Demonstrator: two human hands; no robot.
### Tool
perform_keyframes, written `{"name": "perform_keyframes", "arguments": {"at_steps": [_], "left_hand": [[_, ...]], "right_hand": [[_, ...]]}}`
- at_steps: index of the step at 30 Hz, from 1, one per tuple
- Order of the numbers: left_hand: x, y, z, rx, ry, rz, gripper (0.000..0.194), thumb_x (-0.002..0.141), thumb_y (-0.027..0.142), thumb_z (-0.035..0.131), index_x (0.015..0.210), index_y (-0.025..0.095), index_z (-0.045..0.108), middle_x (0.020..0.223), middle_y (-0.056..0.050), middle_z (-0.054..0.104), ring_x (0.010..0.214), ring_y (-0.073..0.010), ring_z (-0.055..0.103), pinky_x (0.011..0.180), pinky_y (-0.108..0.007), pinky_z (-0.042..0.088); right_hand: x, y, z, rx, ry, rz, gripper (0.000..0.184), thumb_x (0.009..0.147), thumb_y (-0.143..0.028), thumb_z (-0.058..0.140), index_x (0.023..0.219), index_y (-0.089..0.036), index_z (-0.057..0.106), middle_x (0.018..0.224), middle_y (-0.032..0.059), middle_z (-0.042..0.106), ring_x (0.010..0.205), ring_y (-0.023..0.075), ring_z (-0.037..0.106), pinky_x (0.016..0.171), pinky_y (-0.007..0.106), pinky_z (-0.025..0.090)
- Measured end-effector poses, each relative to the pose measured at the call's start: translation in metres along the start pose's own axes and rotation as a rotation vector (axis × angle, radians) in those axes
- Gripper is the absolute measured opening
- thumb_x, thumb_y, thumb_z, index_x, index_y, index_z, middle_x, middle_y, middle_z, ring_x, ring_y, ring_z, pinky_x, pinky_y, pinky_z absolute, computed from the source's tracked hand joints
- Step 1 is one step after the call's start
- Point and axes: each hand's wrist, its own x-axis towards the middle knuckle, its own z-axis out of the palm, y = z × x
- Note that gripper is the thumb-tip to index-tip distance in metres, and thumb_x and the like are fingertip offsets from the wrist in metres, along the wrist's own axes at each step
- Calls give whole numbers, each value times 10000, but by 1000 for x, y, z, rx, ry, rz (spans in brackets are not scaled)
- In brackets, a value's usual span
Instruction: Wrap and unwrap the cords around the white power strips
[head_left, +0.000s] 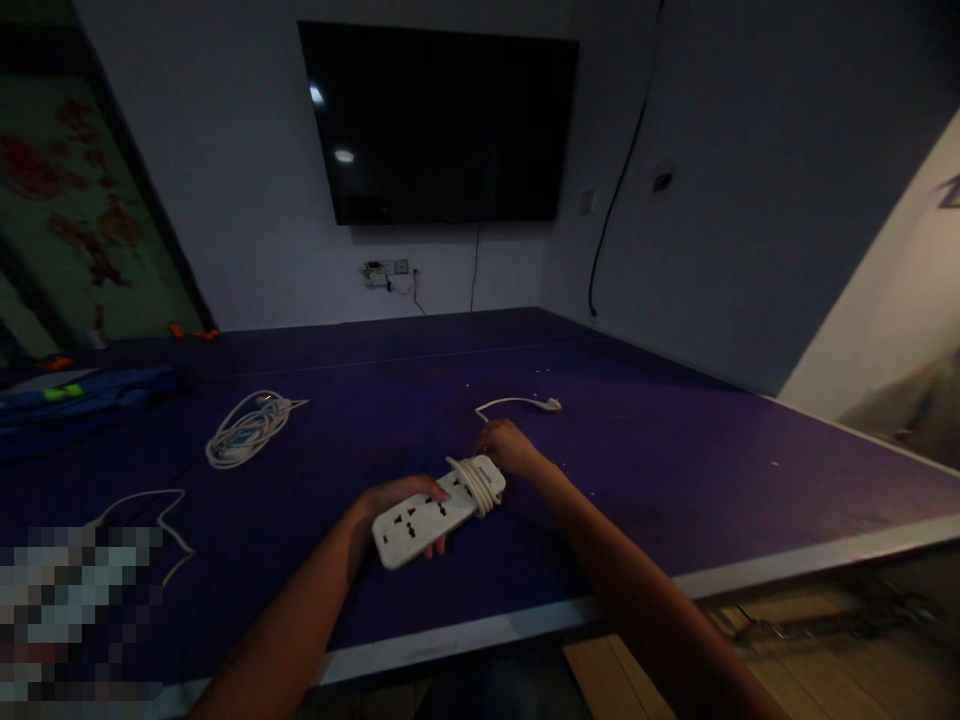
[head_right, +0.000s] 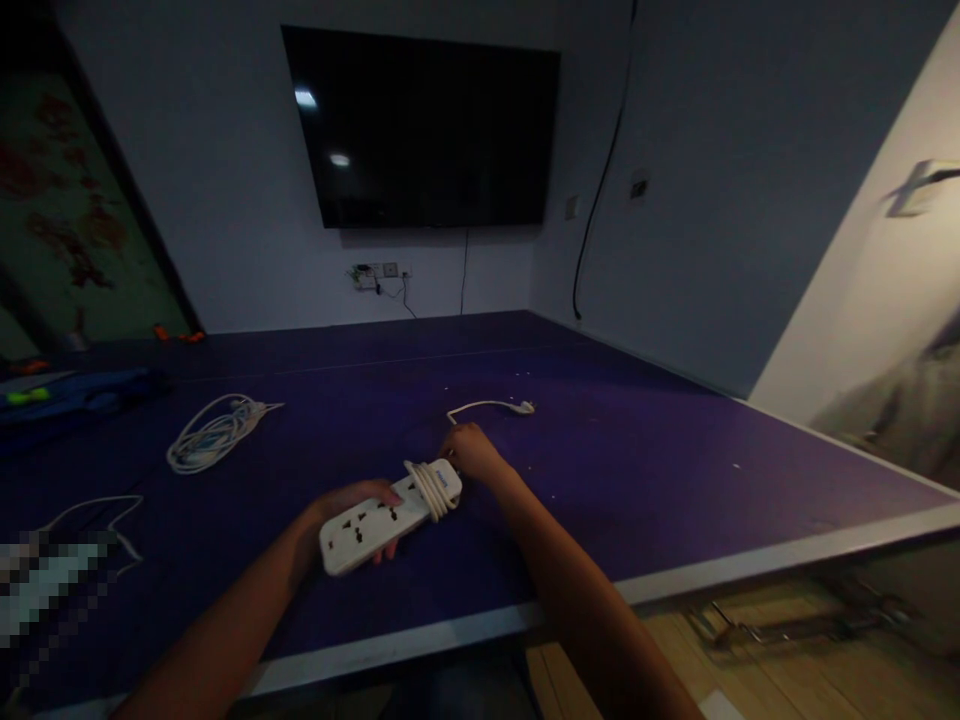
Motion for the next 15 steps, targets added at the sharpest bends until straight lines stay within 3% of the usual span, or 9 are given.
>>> {"name": "perform_keyframes", "arguments": {"at_steps": [4,9,12,15], "left_hand": [[2,-2,-4,-30,57,-15,411,745,420,493,867,49,623,686,-160,693,565,-227,652,485,-294,486],[3,2,-6,-149,121,114,411,750,414,503,897,43,600,674,-173,688,550,-236,650,461,-284,474],[2,8,-7,-234,203,246,402,770,374,493,957,29,578,673,-175,687,543,-235,652,467,-278,479],[-1,15,-5,-314,351,388,387,802,344,455,984,23,570,656,-161,686,514,-222,646,446,-269,478]], "right_hand": [[1,-7,-9,-72,235,174,192,835,-282,531,873,-207,704,917,57,702,892,201,610,810,295,388],[-2,0,-14,-81,550,402,255,882,-321,466,979,-199,667,971,67,678,904,200,598,814,296,396],[-5,9,-12,-69,630,525,255,869,-326,486,989,-183,660,972,74,671,913,211,593,809,299,408],[-7,18,-8,-35,606,610,230,856,-304,503,954,-177,668,953,75,671,894,206,601,786,287,423]]}}
